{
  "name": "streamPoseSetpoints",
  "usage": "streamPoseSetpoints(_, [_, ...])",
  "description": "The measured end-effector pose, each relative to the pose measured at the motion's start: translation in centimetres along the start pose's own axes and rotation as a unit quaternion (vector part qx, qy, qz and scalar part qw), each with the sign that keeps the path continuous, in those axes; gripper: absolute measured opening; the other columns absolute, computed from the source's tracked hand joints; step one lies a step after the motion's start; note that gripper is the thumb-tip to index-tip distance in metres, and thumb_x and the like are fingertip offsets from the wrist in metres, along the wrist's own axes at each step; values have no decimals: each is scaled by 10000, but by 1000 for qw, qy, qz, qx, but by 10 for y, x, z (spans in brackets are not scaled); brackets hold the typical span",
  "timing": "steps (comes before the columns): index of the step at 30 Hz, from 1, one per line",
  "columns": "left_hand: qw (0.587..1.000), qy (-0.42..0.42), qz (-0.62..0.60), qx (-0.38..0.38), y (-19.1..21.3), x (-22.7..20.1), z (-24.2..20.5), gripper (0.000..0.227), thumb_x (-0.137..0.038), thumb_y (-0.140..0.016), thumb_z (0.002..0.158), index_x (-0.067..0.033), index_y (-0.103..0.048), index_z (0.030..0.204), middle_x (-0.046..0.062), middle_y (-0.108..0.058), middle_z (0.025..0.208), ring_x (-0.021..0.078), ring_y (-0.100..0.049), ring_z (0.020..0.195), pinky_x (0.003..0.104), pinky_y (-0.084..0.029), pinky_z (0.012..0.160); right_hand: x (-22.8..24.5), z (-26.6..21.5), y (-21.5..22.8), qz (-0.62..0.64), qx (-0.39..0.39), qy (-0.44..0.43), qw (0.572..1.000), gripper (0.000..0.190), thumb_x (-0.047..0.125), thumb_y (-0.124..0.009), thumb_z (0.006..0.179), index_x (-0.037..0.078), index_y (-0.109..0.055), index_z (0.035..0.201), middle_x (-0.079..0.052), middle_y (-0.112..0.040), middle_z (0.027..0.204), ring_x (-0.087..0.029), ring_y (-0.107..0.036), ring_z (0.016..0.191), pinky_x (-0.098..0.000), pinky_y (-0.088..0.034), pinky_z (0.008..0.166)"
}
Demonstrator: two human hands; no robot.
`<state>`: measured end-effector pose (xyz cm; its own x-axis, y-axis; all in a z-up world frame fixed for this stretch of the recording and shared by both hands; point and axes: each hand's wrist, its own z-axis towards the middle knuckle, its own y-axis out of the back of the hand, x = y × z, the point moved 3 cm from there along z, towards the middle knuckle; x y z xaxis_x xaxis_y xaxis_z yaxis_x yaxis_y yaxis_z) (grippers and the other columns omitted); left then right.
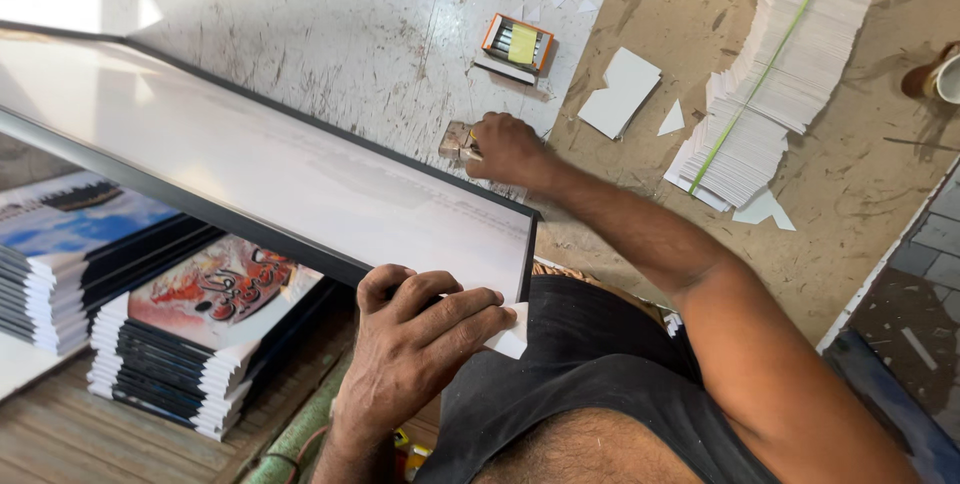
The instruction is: The person repeatedly picks up small white paper pieces and staples them to the corners of a rectangular frame. The person then places the completed frame onto a stack of similar frames and picks up another frame to continue the process.
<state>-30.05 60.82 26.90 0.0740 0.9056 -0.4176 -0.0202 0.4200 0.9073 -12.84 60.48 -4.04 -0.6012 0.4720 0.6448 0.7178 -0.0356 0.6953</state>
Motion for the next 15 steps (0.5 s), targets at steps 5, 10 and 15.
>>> streamPoseSetpoints(5, [999, 30, -41, -1, -2, 0, -4, 277, -338, -772, 874, -280, -731, 1141, -141, -713, 1168, 107, -603, 1080, 386, -341, 1030, 13, -74, 71, 258, 84, 146, 952, 359, 387, -686, 966, 31, -643, 985, -112, -606, 827, -219, -565, 745, -385, -488, 654])
streamPoseSetpoints(10, [998, 40, -50, 13, -4, 1, -10, 281, -292, -764, 897, -229, -732, 1169, -91, -716, 1182, 136, -614, 1086, 356, -391, 1018, 34, -135, 106, 371, -27, 350, 860, 482, 585, -606, 1012, 124, -681, 895, 15, -659, 747, -86, -625, 588, -263, -524, 520])
streamPoseSetpoints(15, [997, 45, -60, 11, -6, 2, -12, 288, -297, -752, 895, -227, -743, 1174, -82, -719, 1175, 133, -620, 1070, 343, -388, 1026, 51, -159, 110, 410, 13, 437, 800, 550, 631, -658, 958, 147, -562, 715, 44, -555, 600, -81, -565, 481, -268, -468, 413])
